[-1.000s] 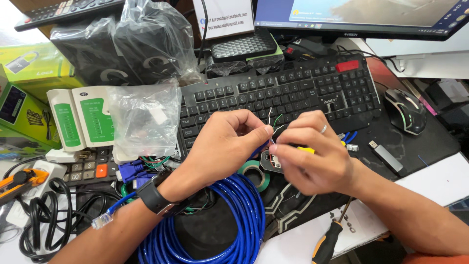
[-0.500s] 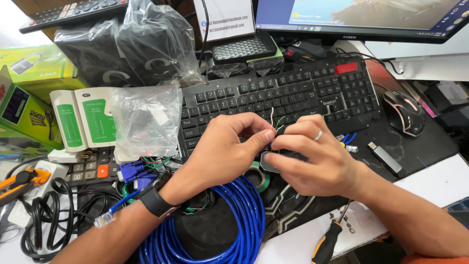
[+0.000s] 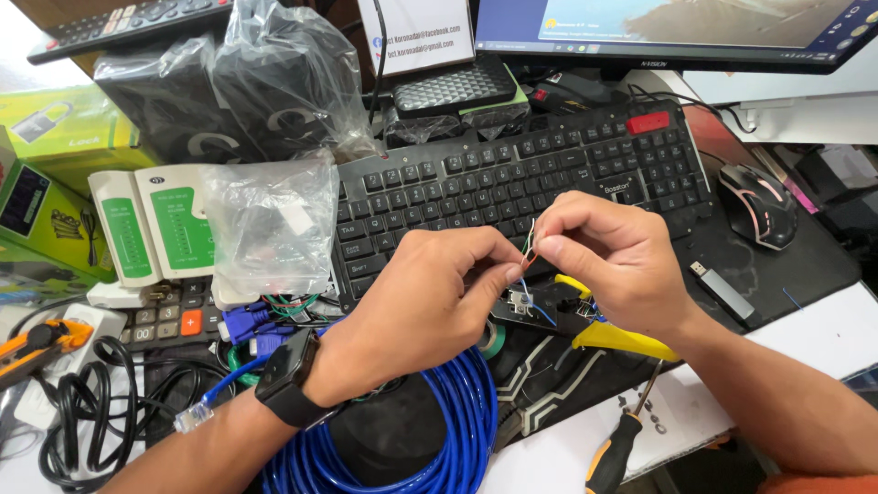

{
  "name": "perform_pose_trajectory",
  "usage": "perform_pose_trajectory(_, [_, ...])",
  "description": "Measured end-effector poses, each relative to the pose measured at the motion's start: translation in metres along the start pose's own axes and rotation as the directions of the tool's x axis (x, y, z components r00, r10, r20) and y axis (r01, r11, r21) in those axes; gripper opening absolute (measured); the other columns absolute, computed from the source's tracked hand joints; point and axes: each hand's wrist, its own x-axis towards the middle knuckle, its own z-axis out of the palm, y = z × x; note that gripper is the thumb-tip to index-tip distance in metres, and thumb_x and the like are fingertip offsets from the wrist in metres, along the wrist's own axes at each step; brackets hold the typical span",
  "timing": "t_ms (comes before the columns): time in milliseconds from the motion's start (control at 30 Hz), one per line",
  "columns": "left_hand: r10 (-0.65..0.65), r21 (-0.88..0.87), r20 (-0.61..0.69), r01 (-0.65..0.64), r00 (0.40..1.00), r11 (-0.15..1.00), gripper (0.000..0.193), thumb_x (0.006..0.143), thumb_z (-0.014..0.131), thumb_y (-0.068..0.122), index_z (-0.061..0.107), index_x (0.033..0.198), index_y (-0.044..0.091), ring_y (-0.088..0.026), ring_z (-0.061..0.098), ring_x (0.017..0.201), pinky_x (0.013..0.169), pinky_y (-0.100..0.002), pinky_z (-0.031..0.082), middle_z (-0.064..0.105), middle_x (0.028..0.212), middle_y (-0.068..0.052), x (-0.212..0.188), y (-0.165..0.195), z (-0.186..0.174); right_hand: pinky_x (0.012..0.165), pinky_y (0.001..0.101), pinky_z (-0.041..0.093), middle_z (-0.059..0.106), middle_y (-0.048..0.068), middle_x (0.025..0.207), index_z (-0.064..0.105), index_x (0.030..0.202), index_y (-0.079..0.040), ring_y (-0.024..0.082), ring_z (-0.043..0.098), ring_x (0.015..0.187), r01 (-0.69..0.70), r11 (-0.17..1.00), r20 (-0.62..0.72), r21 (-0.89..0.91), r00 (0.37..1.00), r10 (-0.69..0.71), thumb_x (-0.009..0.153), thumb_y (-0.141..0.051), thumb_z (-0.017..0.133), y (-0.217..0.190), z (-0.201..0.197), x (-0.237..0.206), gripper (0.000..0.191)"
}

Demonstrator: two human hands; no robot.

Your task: The person works at a cluttered desk with a coiled blue ethernet cable. They strip the outer jacket from the cable end using crimping pliers, separate and untwist the colored inner wires, straighten and arrange them in order, and trim the wires with the pliers to prepare the cable end for an RJ45 connector.

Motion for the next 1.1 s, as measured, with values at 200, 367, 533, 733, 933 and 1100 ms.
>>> perform_pose_trajectory(200, [-0.026, -0.019, 0.034, 0.027, 0.999, 0.999, 0.017, 0.088, 0.072, 0.018, 0.074, 0.091, 0.002, -0.015, 0.075, 0.063, 0.057, -0.028, 0.057, 0.076, 0.074, -0.009, 0.004, 0.016, -0.005, 0.070, 0.0222, 0.047, 0.065, 0.007, 0.097, 0.065, 0.102, 0.001, 0.008, 0.059, 0.085, 0.153, 0.973, -0.027, -0.170, 0.987, -0.160, 0.098, 0.002, 0.065, -0.003, 0.002, -0.002, 0.004])
perform_pose_trajectory(367, [-0.279, 0.071, 0.224, 0.270, 0.934, 0.960, 0.019, 0.085, 0.069, 0.020, 0.073, 0.083, 0.002, -0.016, 0.075, 0.054, 0.056, -0.030, 0.059, 0.075, 0.064, -0.009, 0.020, 0.023, -0.015, 0.076, 0.0237, 0.050, 0.065, 0.009, 0.103, 0.064, 0.107, 0.001, 0.010, 0.060, 0.093, 0.258, 0.956, 0.010, -0.141, 0.966, -0.259, 0.099, 0.002, 0.065, -0.002, 0.004, -0.001, 0.008])
perform_pose_trajectory(533, [-0.196, -0.005, 0.238, 0.203, 0.951, 0.979, 0.017, 0.083, 0.072, 0.019, 0.074, 0.084, 0.002, -0.009, 0.067, 0.057, 0.055, -0.027, 0.055, 0.074, 0.065, -0.005, 0.031, 0.014, -0.018, 0.084, 0.0267, 0.053, 0.064, 0.007, 0.109, 0.063, 0.109, 0.001, 0.012, 0.063, 0.099, 0.094, 0.993, -0.010, -0.069, 0.995, -0.095, 0.101, -0.001, 0.063, 0.002, 0.000, -0.001, 0.008])
perform_pose_trajectory(733, [-0.281, -0.158, 0.291, 0.335, 0.915, 0.929, 0.015, 0.085, 0.073, 0.018, 0.075, 0.082, 0.003, -0.004, 0.059, 0.057, 0.050, -0.025, 0.048, 0.071, 0.066, 0.001, 0.030, 0.003, -0.019, 0.077, 0.0227, 0.050, 0.064, 0.000, 0.099, 0.065, 0.108, -0.003, 0.006, 0.058, 0.089, -0.239, 0.971, 0.126, 0.004, 0.963, 0.237, 0.098, -0.009, 0.063, 0.005, -0.010, 0.009, 0.012])
perform_pose_trajectory(933, [-0.322, -0.178, 0.305, 0.386, 0.896, 0.905, 0.017, 0.086, 0.073, 0.018, 0.074, 0.081, 0.002, -0.004, 0.058, 0.056, 0.050, -0.024, 0.047, 0.071, 0.067, 0.001, 0.030, 0.003, -0.016, 0.064, 0.0237, 0.045, 0.066, 0.002, 0.091, 0.071, 0.092, -0.001, 0.008, 0.056, 0.075, -0.105, 0.976, 0.030, -0.188, 0.993, 0.113, 0.095, -0.007, 0.068, -0.010, -0.009, 0.002, 0.007])
perform_pose_trajectory(1100, [-0.361, -0.117, 0.225, 0.393, 0.905, 0.912, 0.015, 0.085, 0.072, 0.018, 0.075, 0.081, 0.003, -0.004, 0.058, 0.055, 0.049, -0.025, 0.047, 0.069, 0.065, 0.000, 0.032, 0.002, -0.011, 0.073, 0.0277, 0.046, 0.067, 0.003, 0.088, 0.068, 0.093, -0.003, 0.016, 0.060, 0.078, 0.334, 0.895, 0.159, -0.296, 0.941, -0.299, 0.094, -0.005, 0.071, -0.022, -0.003, -0.004, 0.004])
